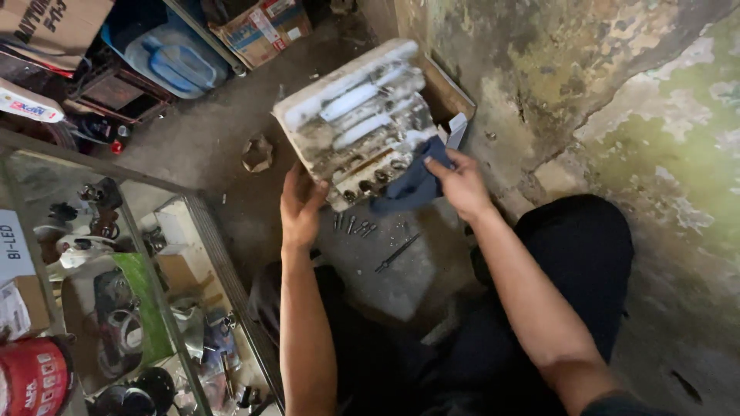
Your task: The person scrubs a white rectangular object with a blue cloth, focusing on removing white residue from its surface and grooves. They rotate the object to clean different sides and then place it on the floor.
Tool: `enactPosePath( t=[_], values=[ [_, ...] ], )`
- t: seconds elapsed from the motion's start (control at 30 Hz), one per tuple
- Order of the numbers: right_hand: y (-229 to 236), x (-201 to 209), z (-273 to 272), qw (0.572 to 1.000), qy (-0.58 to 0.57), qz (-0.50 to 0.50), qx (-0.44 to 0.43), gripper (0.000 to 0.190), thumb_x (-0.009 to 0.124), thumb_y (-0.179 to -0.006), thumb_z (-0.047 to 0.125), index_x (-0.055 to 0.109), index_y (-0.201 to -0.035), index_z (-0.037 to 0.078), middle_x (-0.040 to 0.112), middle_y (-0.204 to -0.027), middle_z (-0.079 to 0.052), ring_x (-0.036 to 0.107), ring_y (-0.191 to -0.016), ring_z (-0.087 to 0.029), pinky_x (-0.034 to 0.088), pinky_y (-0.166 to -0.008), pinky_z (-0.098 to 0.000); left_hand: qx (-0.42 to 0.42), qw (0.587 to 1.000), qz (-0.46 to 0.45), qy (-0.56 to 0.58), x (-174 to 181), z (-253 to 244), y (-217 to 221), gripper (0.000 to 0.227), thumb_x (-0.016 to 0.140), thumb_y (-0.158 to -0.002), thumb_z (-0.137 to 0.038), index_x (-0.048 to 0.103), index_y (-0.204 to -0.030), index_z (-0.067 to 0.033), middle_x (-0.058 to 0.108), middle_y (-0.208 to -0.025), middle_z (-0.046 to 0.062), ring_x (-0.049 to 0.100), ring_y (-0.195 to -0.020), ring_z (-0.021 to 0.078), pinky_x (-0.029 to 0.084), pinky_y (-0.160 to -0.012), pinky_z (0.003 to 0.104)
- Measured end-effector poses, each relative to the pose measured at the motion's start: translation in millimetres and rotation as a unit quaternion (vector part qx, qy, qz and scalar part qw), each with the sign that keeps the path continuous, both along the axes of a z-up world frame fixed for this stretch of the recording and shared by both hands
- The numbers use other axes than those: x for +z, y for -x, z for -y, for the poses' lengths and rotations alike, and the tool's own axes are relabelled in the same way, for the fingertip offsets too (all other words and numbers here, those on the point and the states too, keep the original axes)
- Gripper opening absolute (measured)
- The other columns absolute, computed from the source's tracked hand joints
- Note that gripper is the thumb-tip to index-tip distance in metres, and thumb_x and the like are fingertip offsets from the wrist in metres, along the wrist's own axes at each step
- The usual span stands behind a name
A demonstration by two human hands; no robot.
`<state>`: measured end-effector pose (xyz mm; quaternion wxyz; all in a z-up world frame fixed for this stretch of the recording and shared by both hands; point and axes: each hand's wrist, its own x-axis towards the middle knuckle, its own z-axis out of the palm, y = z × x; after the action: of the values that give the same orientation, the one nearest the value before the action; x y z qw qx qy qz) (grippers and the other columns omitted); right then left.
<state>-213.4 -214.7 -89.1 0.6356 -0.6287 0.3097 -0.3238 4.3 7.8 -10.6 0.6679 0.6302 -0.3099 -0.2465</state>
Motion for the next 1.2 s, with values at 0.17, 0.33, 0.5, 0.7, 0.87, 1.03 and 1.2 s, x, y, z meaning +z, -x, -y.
enactPosePath(
  t=[0.17,0.33,0.5,0.7,0.87,1.03,1.2],
  values=[
    [0.3,21.1,2.3,0.988,-0.137,-0.057,-0.045,0.046,0.075,-0.1,0.028,0.061,-0.13,-0.004,0.067,-0.133,-0.015,0.064,-0.121,-0.021,0.049,-0.101,-0.0347,-0.065,0.995,0.07,-0.008,27.0,9.4,24.3,0.067,0.07,-0.093,-0.008,0.038,-0.151,0.0032,0.055,-0.141,0.017,0.062,-0.126,0.0261,0.055,-0.103,0.039],
    [0.7,6.6,7.1,0.811,-0.525,0.245,0.082,0.045,0.051,-0.111,0.04,0.062,-0.131,0.001,0.068,-0.126,-0.017,0.064,-0.114,-0.034,0.047,-0.106,-0.0515,-0.083,0.927,0.358,-0.077,51.7,17.6,34.9,0.073,0.083,-0.076,-0.001,0.051,-0.142,0.0073,0.055,-0.135,0.022,0.063,-0.116,0.0369,0.054,-0.097,0.039],
    [-5.8,27.4,4.9,0.766,-0.563,0.298,0.079,0.05,0.049,-0.106,0.044,0.063,-0.133,0.003,0.068,-0.133,-0.015,0.064,-0.122,-0.032,0.047,-0.112,-0.0514,-0.086,0.919,0.372,-0.098,45.5,19.2,37.0,0.074,0.084,-0.074,-0.004,0.054,-0.141,0.007,0.055,-0.138,0.021,0.065,-0.113,0.0375,0.054,-0.097,0.039],
    [-7.1,26.3,4.2,0.764,-0.565,0.309,0.052,0.05,0.052,-0.102,0.044,0.064,-0.134,0.007,0.069,-0.135,-0.013,0.065,-0.124,-0.032,0.047,-0.112,-0.0536,-0.077,0.912,0.394,-0.086,44.6,21.2,40.8,0.071,0.085,-0.076,-0.005,0.053,-0.138,0.0089,0.054,-0.139,0.023,0.062,-0.12,0.0403,0.053,-0.101,0.039],
    [-1.8,5.8,13.2,0.768,-0.506,0.383,0.088,0.044,0.06,-0.113,0.051,0.066,-0.12,0.008,0.072,-0.114,-0.013,0.069,-0.106,-0.035,0.052,-0.1,-0.0569,-0.045,0.952,0.292,-0.083,38.4,16.5,29.3,0.068,0.079,-0.08,-0.001,0.052,-0.141,0.0099,0.057,-0.134,0.022,0.062,-0.12,0.0336,0.053,-0.1,0.037],
    [2.5,26.4,14.4,0.794,-0.542,0.27,-0.047,0.034,0.055,-0.103,0.046,0.067,-0.108,0.015,0.073,-0.098,-0.006,0.071,-0.091,-0.028,0.057,-0.089,-0.0481,-0.081,0.994,0.042,0.056,25.4,8.8,17.6,0.065,0.067,-0.096,0.0,0.036,-0.153,0.005,0.055,-0.145,0.017,0.057,-0.134,0.0251,0.05,-0.112,0.04],
    [5.2,32.9,3.2,0.806,-0.535,0.246,0.067,0.036,0.057,-0.106,0.042,0.069,-0.109,0.008,0.073,-0.096,-0.011,0.071,-0.089,-0.028,0.057,-0.087,-0.046,-0.086,0.994,0.029,0.062,23.8,8.2,18.0,0.063,0.064,-0.098,0.003,0.035,-0.154,0.0051,0.055,-0.145,0.017,0.056,-0.136,0.0259,0.048,-0.115,0.04]
  ],
)
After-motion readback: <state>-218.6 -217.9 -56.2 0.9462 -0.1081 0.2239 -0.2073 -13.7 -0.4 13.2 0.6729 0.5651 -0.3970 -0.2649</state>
